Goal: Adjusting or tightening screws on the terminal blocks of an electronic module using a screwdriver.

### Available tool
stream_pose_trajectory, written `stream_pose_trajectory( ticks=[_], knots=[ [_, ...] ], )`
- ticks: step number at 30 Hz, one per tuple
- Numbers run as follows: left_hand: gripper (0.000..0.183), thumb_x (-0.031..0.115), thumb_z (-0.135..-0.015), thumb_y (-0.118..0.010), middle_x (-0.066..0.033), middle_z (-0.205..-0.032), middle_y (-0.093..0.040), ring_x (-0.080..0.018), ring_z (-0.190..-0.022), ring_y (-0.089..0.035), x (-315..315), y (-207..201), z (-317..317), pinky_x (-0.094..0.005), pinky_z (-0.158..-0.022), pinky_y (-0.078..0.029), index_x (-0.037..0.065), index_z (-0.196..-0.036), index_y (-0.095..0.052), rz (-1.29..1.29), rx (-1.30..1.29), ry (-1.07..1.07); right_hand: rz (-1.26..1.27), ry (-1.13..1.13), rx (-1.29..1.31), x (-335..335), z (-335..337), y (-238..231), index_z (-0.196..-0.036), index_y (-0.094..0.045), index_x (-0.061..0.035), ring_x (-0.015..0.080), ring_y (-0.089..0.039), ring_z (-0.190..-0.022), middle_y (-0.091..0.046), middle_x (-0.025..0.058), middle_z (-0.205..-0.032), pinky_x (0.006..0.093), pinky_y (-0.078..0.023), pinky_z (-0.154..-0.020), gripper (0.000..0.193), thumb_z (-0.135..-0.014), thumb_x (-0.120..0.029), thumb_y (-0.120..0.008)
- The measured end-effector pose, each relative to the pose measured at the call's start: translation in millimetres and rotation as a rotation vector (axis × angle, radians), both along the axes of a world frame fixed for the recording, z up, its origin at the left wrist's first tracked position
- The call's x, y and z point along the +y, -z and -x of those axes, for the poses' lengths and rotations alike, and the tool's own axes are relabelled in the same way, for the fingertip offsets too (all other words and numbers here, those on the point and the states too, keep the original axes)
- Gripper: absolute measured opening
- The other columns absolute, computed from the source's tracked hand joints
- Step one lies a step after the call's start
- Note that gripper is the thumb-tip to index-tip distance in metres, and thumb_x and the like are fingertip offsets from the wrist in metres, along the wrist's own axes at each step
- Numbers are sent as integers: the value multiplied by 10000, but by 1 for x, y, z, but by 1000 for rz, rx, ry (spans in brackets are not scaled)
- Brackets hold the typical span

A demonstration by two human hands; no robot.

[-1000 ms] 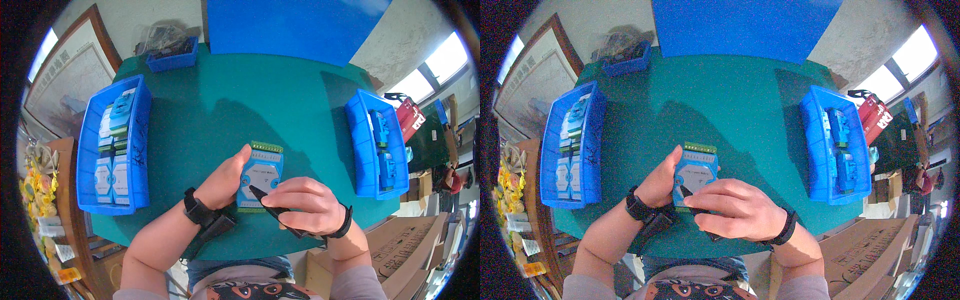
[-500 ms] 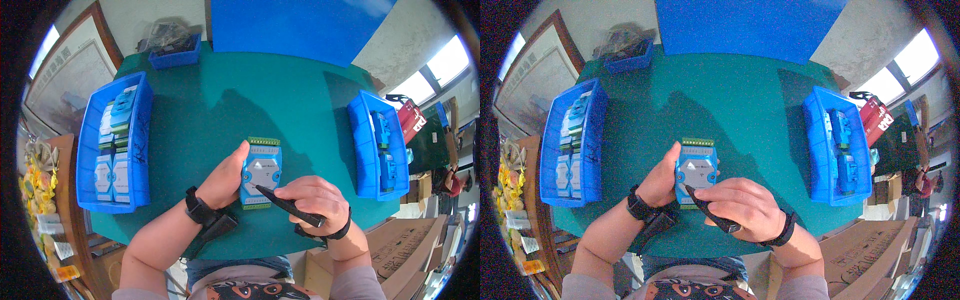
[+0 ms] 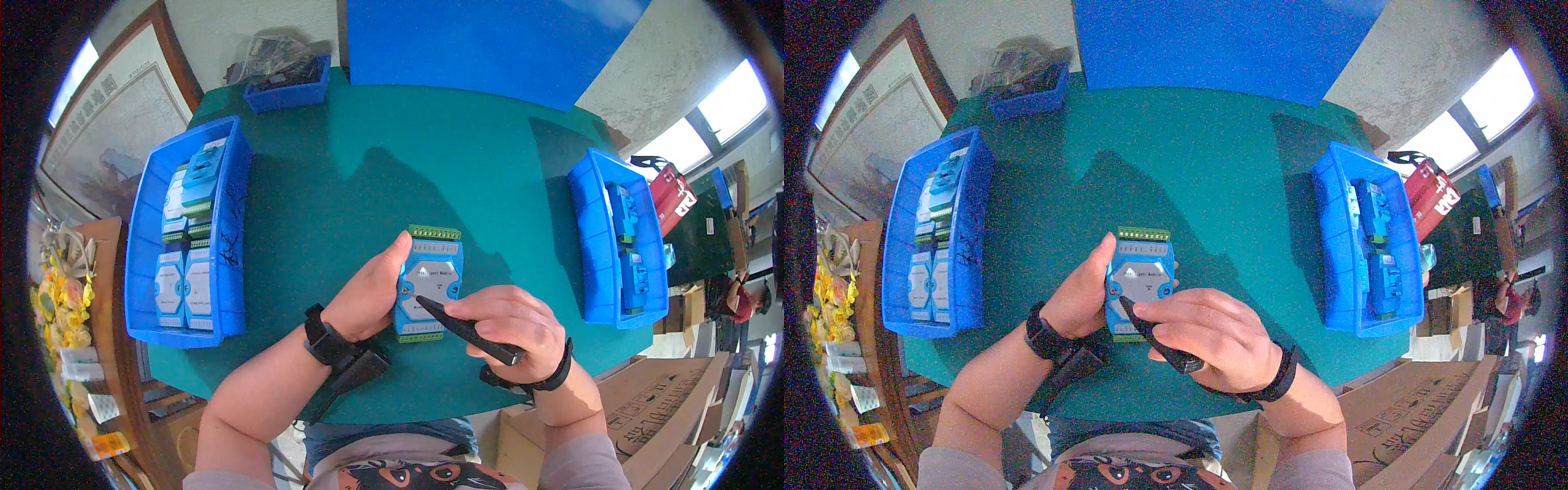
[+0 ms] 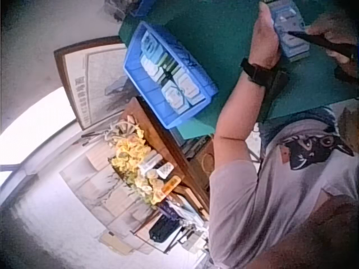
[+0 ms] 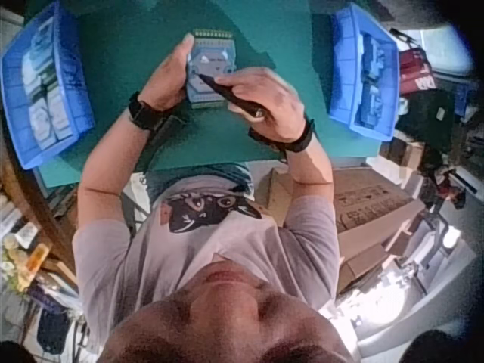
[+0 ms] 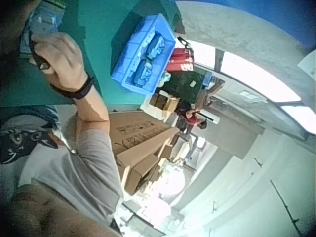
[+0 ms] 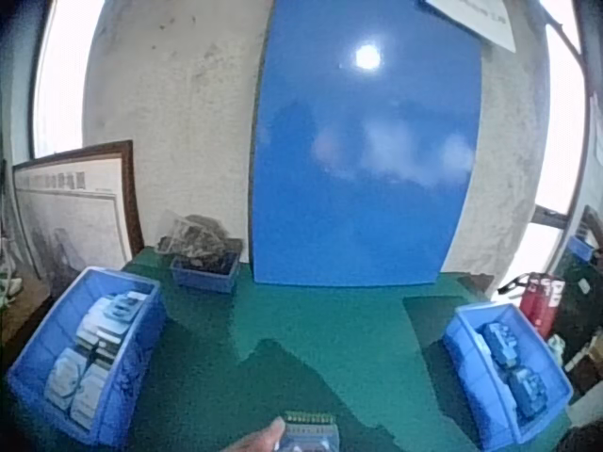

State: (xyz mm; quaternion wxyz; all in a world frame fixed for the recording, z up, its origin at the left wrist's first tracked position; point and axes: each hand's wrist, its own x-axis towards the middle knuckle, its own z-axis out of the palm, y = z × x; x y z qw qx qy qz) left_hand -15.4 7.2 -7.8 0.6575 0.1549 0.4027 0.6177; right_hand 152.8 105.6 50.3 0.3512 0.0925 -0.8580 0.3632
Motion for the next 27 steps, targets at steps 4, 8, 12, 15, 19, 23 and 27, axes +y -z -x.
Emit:
stream_pose_trajectory(
  ticks=[4,8,12,15,19,23,27],
  knots=[
    [663,532,-990,-153,-135,-1193,-600,-252,-1091,-588,0,2,0,-395,-958,-457,37,-1271,-492,2,0,-3,-2,-3,-2,0,1,1,-1053,-494,-78,323,-668,-880,-676,180,-991,392,-551,-710,400,-745,-56,-749],
    [665,536,-988,-154,-132,-1192,-600,-248,-1091,-588,0,2,0,-392,-959,-456,40,-1271,-494,-3,15,5,3,-14,7,0,1,2,-1059,-508,-67,316,-666,-883,-670,173,-1014,389,-549,-717,409,-734,-42,-755],
    [667,538,-987,-154,-130,-1192,-600,-244,-1090,-589,-1,-2,0,-391,-959,-455,39,-1265,-498,-14,31,17,11,-30,38,1,1,5,-1073,-540,-45,304,-664,-885,-659,161,-1062,384,-542,-731,405,-730,-30,-754],
    [668,539,-987,-154,-134,-1193,-599,-245,-1087,-591,-1,-3,-1,-391,-955,-460,36,-1263,-497,-20,69,20,13,-34,42,1,2,3,-1070,-545,-43,305,-666,-875,-661,163,-1056,385,-543,-724,397,-730,-30,-751],
    [675,545,-984,-153,-152,-1195,-594,-260,-1089,-592,-1,-2,-2,-394,-957,-463,32,-1281,-475,-18,57,18,47,-39,40,2,2,5,-1059,-551,-40,308,-667,-870,-664,165,-1047,390,-543,-722,382,-731,-26,-747],
    [680,552,-981,-155,-165,-1195,-591,-273,-1091,-593,-2,2,-1,-401,-964,-462,30,-1299,-455,-12,41,29,151,23,12,-1,1,5,-1039,-545,-53,311,-668,-864,-672,164,-1014,389,-542,-720,364,-736,-37,-746],
    [684,559,-977,-165,-167,-1195,-591,-275,-1088,-595,-1,-2,-2,-404,-963,-463,30,-1299,-455,-11,58,22,92,-4,9,1,2,5,-1017,-558,-52,313,-666,-868,-674,163,-1003,393,-540,-721,334,-738,-46,-741]
  ],
)
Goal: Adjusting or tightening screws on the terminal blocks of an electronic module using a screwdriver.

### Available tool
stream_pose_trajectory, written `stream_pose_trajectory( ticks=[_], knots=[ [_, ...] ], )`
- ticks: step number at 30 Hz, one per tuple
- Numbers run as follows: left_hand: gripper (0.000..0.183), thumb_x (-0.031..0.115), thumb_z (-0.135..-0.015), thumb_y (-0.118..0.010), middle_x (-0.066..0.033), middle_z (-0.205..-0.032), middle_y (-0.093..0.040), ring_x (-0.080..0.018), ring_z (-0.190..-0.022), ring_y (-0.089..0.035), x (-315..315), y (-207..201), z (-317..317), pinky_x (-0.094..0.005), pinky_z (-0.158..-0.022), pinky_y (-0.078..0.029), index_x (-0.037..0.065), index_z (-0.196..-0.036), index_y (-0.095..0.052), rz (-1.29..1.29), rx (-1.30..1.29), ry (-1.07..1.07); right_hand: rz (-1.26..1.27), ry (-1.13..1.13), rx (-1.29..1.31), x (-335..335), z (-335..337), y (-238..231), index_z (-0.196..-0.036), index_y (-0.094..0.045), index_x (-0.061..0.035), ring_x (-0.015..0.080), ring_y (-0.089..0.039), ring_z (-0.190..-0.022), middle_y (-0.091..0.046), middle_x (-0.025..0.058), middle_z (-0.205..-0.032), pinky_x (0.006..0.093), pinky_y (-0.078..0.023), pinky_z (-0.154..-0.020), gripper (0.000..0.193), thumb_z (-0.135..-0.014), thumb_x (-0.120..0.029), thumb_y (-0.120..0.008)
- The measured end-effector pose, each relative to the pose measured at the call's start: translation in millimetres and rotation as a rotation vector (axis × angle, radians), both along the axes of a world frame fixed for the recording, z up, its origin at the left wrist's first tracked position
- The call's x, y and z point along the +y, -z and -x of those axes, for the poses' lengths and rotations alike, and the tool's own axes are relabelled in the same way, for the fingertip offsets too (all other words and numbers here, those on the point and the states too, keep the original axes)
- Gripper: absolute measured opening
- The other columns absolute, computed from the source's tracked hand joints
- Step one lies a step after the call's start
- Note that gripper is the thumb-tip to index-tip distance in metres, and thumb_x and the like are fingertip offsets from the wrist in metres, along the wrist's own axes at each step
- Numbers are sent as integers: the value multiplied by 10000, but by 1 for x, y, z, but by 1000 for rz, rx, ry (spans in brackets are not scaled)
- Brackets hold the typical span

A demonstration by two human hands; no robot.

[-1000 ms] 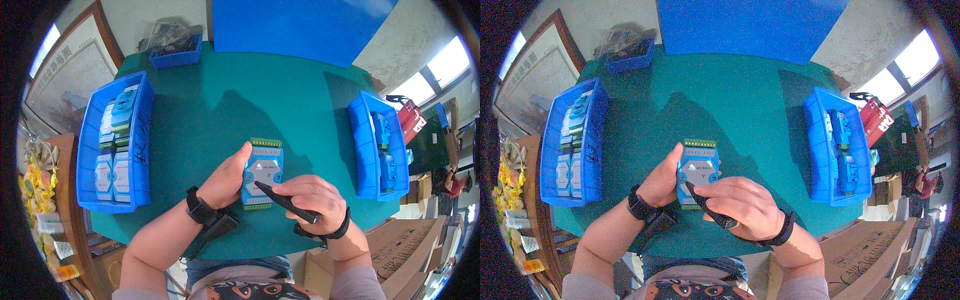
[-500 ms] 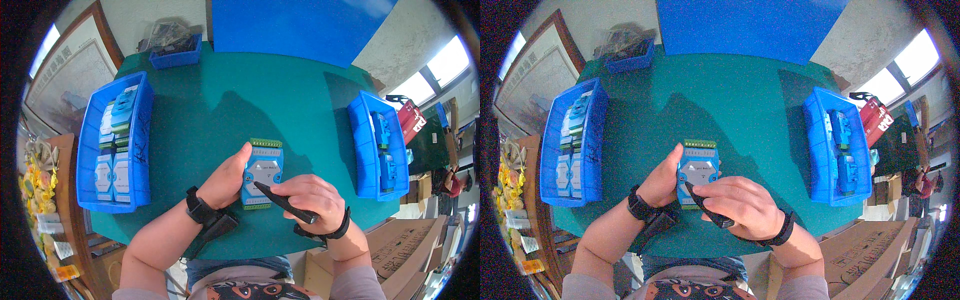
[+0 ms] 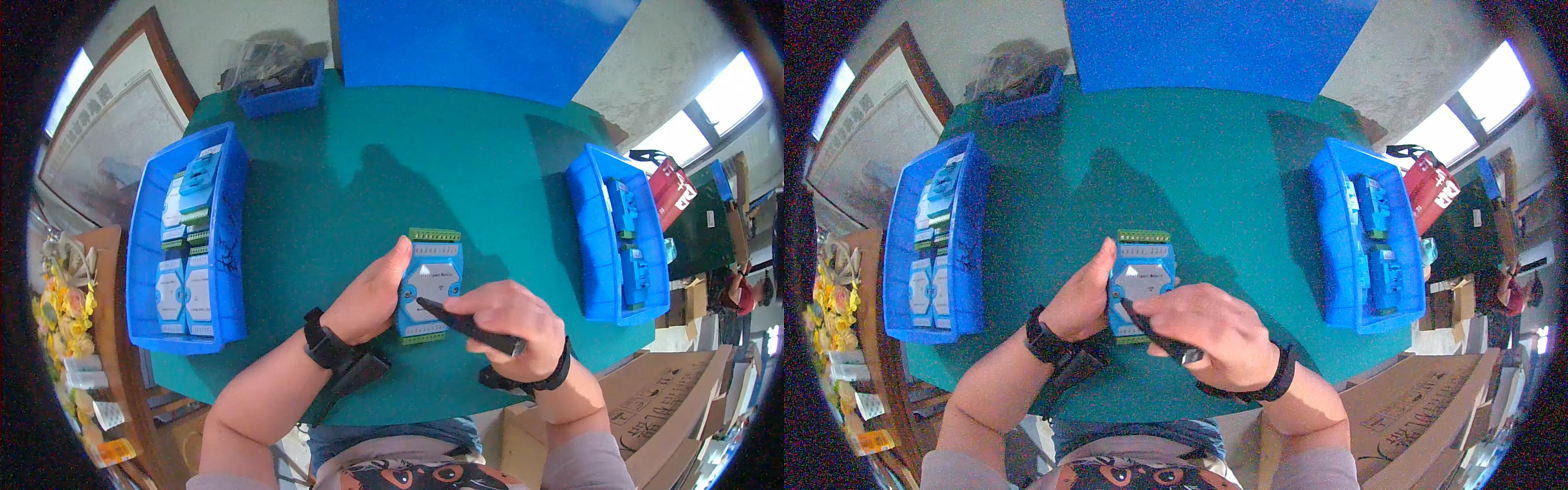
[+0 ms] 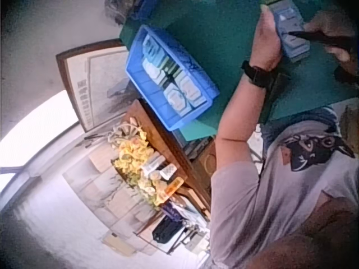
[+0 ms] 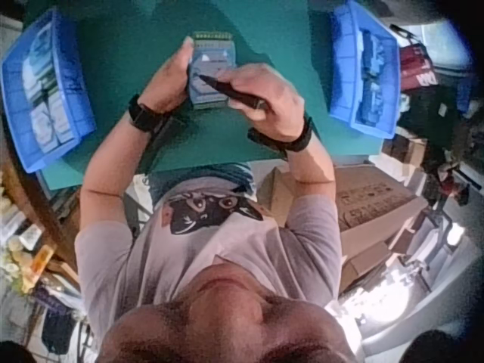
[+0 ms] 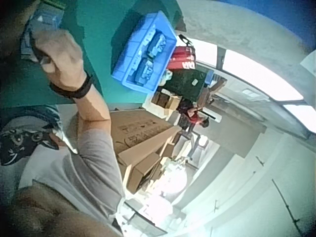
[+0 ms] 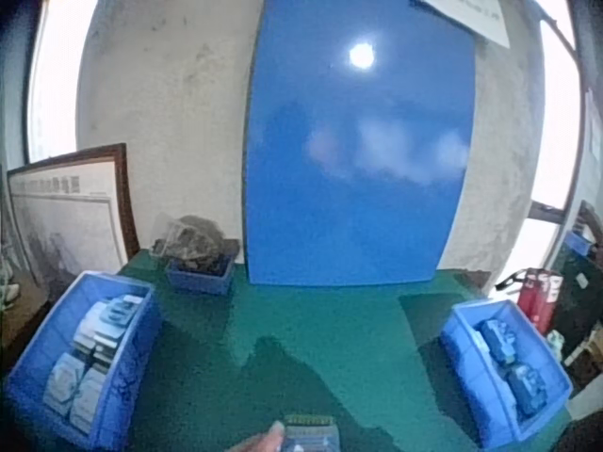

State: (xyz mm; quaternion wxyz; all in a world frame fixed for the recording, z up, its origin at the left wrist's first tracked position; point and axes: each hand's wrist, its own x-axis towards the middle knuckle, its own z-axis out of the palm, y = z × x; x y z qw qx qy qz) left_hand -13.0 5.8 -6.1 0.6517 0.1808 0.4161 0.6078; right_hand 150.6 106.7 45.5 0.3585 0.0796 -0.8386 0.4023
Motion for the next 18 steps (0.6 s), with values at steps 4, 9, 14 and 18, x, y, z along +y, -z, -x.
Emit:
stream_pose_trajectory(
  ticks=[4,9,14,18],
  knots=[
    [689,571,-971,-180,-166,-1192,-592,-274,-1089,-594,1,-1,0,-406,-962,-463,29,-1297,-456,-4,-20,4,-134,-81,2,-1,0,-7,-1018,-581,-37,309,-662,-878,-668,160,-1018,398,-538,-727,315,-741,-35,-729],
    [701,592,-961,-200,-154,-1179,-601,-267,-1082,-596,-1,0,-2,-412,-945,-470,31,-1287,-465,-17,26,-12,74,58,-66,-2,-2,-3,-987,-505,-48,319,-667,-838,-667,228,-966,380,-531,-703,299,-790,-87,-726],
    [704,603,-957,-206,-142,-1174,-608,-268,-1046,-610,2,-1,3,-397,-920,-484,39,-1284,-469,23,-113,-76,87,123,135,3,-7,-2,-1040,-482,-48,318,-660,-822,-671,216,-942,380,-516,-722,285,-845,-120,-677],
    [709,642,-925,-265,-148,-1163,-615,-275,-1006,-624,0,-7,7,-435,-839,-524,67,-1278,-482,0,-156,-147,212,324,224,9,-10,-3,-1078,-417,-51,291,-636,-806,-658,228,-914,366,-496,-704,288,-907,-190,-603]
  ],
)
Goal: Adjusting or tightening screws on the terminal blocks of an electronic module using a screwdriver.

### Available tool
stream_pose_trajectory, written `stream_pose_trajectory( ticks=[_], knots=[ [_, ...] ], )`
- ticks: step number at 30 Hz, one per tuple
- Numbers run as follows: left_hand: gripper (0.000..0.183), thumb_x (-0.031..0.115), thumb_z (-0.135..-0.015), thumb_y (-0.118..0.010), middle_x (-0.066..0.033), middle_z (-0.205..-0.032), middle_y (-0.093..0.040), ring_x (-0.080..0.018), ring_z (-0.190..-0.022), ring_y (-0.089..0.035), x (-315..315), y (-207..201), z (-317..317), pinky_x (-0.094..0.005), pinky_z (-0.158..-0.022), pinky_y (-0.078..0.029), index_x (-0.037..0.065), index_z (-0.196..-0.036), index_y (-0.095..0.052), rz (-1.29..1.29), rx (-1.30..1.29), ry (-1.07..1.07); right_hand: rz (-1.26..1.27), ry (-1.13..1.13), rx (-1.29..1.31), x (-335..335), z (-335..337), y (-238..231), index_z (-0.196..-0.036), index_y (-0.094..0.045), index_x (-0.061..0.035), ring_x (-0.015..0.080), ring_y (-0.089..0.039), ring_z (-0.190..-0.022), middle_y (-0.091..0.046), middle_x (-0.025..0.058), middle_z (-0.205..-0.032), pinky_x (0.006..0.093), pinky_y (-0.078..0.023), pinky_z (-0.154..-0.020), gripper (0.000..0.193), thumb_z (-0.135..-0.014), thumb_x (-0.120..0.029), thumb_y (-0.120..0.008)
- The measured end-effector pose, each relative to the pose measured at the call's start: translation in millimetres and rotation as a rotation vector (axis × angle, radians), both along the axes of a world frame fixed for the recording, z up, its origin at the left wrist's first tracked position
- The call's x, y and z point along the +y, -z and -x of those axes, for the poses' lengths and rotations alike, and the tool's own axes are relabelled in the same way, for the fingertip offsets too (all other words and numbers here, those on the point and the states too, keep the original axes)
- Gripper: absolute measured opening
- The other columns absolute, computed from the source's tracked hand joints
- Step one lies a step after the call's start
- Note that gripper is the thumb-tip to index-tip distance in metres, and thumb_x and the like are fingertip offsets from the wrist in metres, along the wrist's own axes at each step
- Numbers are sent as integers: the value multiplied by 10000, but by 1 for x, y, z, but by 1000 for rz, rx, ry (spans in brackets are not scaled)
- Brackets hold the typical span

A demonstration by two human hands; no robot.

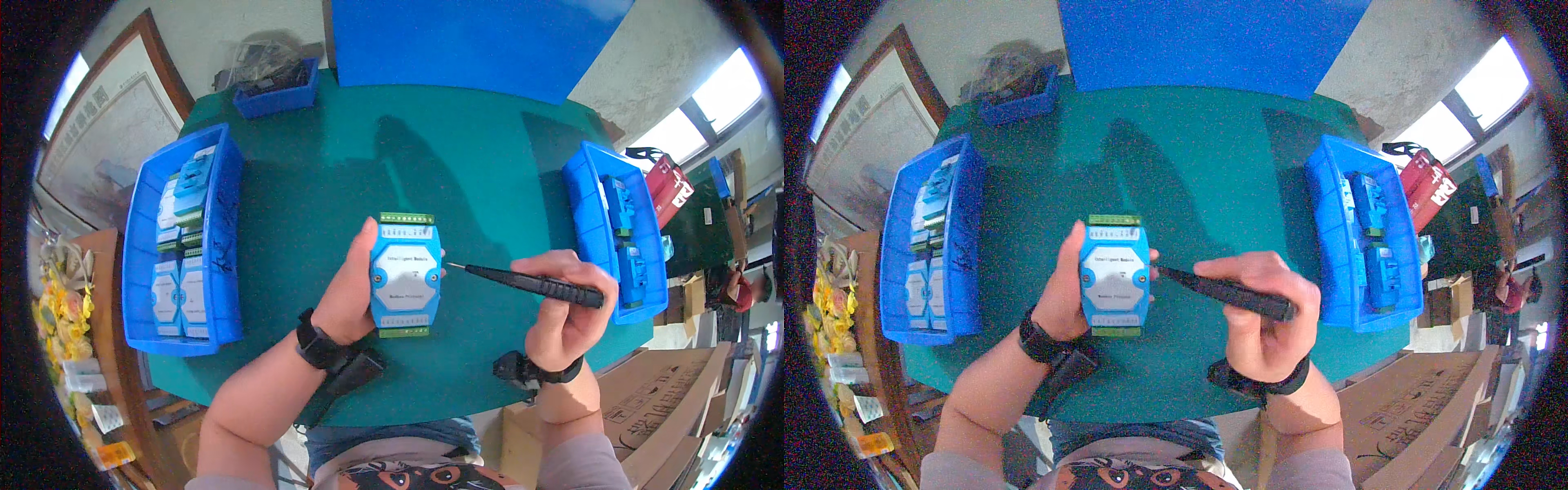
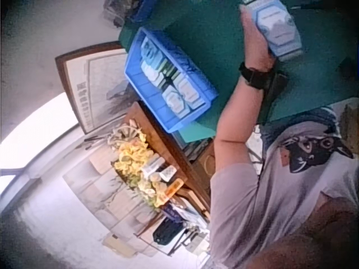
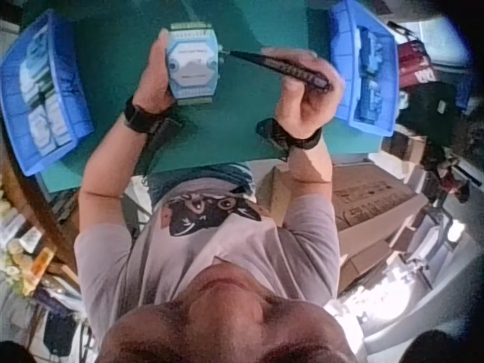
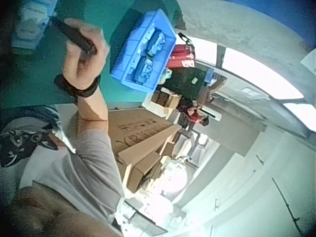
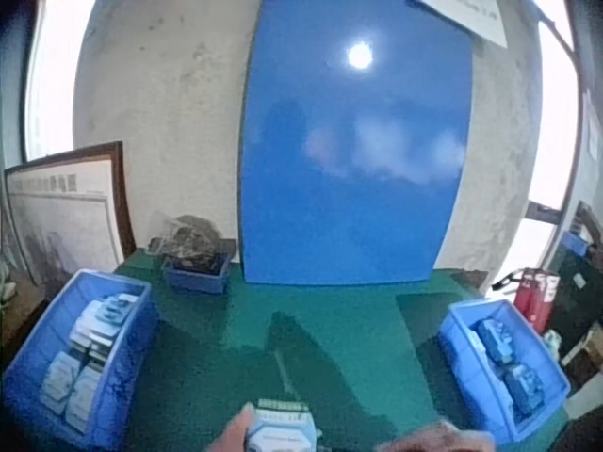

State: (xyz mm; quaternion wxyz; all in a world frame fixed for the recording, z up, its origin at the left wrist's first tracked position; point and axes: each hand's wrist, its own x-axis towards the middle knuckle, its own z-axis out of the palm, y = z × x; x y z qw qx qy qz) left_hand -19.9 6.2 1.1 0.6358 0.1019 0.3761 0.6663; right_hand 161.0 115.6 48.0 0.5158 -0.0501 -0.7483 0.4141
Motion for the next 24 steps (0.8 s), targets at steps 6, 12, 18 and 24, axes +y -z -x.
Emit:
stream_pose_trajectory(
  ticks=[6,12,18,24],
  knots=[
    [687,607,-946,-270,-124,-1143,-614,-240,-985,-625,-2,-6,0,-376,-844,-514,37,-1249,-506,-57,-39,-58,8,-141,-116,3,0,1,-1057,-467,-47,278,-642,-817,-663,211,-956,372,-499,-720,253,-896,-172,-618],
    [689,600,-950,-259,-125,-1144,-611,-250,-998,-622,-1,-5,-1,-385,-855,-509,31,-1256,-501,-73,-30,-44,-45,-183,-151,3,1,5,-1045,-511,-51,306,-651,-862,-671,185,-979,386,-506,-745,294,-817,-97,-689],
    [685,593,-954,-255,-124,-1152,-605,-256,-1010,-618,-1,-5,-1,-383,-865,-504,29,-1256,-500,-81,-33,-35,-87,-193,-173,4,5,3,-1013,-572,-48,303,-657,-853,-678,153,-971,376,-512,-729,304,-742,-3,-703],
    [672,581,-960,-260,-122,-1139,-609,-250,-1004,-621,-1,-4,0,-382,-863,-505,27,-1250,-504,-110,-17,-28,-182,-213,-241,8,3,-2,-1022,-570,-55,295,-659,-830,-677,144,-957,376,-515,-723,338,-723,-12,-721]
  ],
)
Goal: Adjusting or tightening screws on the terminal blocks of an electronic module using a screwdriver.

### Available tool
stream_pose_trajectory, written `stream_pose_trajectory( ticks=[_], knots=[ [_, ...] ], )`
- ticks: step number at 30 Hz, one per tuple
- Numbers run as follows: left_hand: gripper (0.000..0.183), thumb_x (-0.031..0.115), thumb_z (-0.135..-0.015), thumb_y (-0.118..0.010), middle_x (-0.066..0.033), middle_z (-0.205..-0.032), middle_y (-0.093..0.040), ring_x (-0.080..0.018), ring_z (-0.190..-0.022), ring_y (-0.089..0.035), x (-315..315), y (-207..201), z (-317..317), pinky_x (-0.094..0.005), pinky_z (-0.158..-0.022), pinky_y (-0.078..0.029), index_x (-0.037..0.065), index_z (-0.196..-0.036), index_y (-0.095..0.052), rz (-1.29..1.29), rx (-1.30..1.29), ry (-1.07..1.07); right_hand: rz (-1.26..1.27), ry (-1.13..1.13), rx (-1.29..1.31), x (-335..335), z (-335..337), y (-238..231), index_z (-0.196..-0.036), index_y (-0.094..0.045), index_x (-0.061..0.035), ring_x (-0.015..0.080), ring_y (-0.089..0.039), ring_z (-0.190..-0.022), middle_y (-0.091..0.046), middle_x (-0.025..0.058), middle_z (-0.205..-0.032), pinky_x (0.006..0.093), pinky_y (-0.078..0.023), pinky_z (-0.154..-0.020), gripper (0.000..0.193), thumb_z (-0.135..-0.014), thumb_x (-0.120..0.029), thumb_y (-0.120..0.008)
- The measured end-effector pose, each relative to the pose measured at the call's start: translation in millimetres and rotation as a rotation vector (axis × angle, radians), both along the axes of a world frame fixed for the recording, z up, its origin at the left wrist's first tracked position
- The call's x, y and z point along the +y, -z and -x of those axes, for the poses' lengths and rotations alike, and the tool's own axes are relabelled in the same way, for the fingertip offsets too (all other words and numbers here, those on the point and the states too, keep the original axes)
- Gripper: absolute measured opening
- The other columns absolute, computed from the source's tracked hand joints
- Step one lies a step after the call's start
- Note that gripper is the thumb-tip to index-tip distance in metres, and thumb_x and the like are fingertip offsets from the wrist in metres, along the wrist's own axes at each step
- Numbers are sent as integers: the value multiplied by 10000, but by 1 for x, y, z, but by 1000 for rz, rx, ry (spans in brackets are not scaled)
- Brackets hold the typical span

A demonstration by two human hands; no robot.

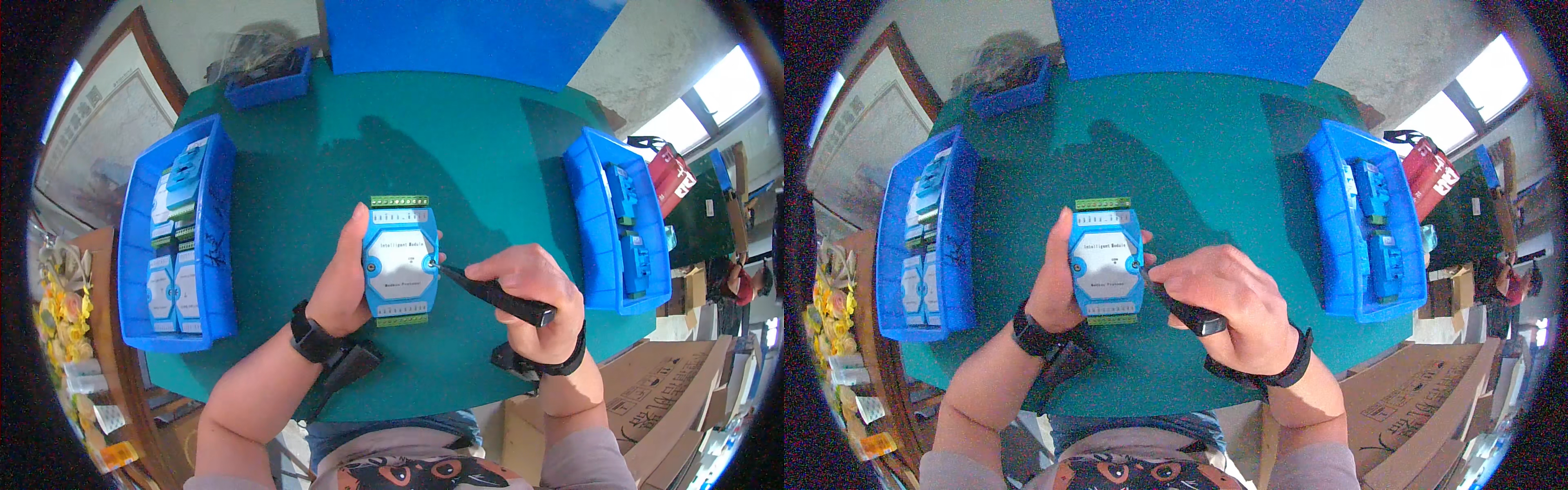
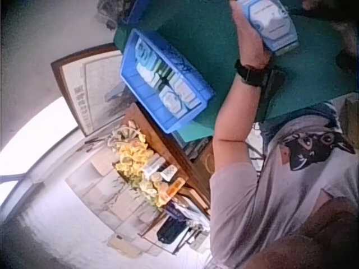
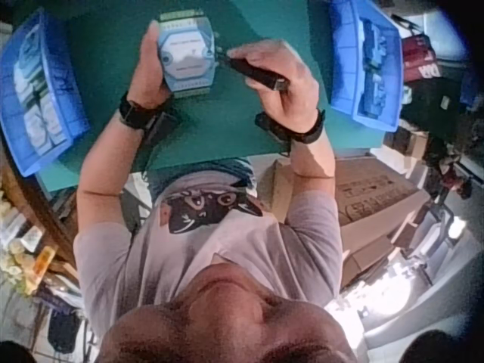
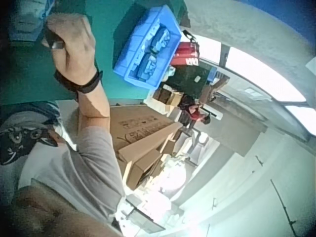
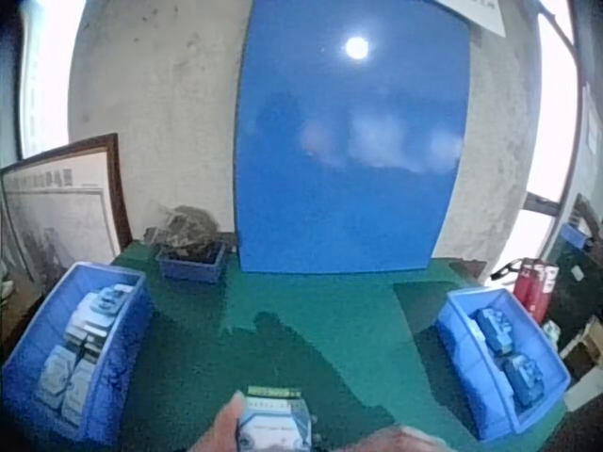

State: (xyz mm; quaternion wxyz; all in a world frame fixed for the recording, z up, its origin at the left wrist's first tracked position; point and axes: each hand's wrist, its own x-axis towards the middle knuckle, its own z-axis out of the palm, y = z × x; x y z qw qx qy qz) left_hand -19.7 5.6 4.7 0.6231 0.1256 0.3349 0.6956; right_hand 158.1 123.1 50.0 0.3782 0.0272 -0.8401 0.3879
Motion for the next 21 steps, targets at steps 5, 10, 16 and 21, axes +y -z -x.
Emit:
stream_pose_trajectory(
  ticks=[5,10,16,21],
  knots=[
    [660,568,-968,-254,-119,-1121,-617,-244,-990,-627,0,0,0,-374,-853,-510,24,-1242,-509,-12,5,3,-43,-9,20,0,3,-2,-1030,-571,-62,288,-657,-815,-675,142,-952,370,-519,-700,346,-725,-29,-731],
    [742,671,-905,-273,-160,-1151,-611,-311,-977,-633,2,6,-2,-438,-850,-520,63,-1271,-489,52,108,0,-36,-15,25,-1,3,-4,-1042,-570,-63,284,-656,-813,-673,138,-948,370,-520,-688,363,-721,-27,-736],
    [737,666,-910,-261,-160,-1152,-611,-308,-973,-636,0,8,0,-438,-849,-521,61,-1261,-493,55,79,18,-26,-12,23,-2,4,-3,-1043,-571,-64,284,-656,-813,-672,137,-950,372,-518,-693,369,-717,-23,-739],
    [652,568,-970,-248,-113,-1066,-641,-236,-974,-636,0,3,-1,-368,-844,-515,30,-1216,-522,36,-8,22,-52,-52,19,1,3,-2,-1053,-579,-65,284,-651,-825,-670,133,-957,375,-519,-700,368,-725,-41,-743]
  ],
)
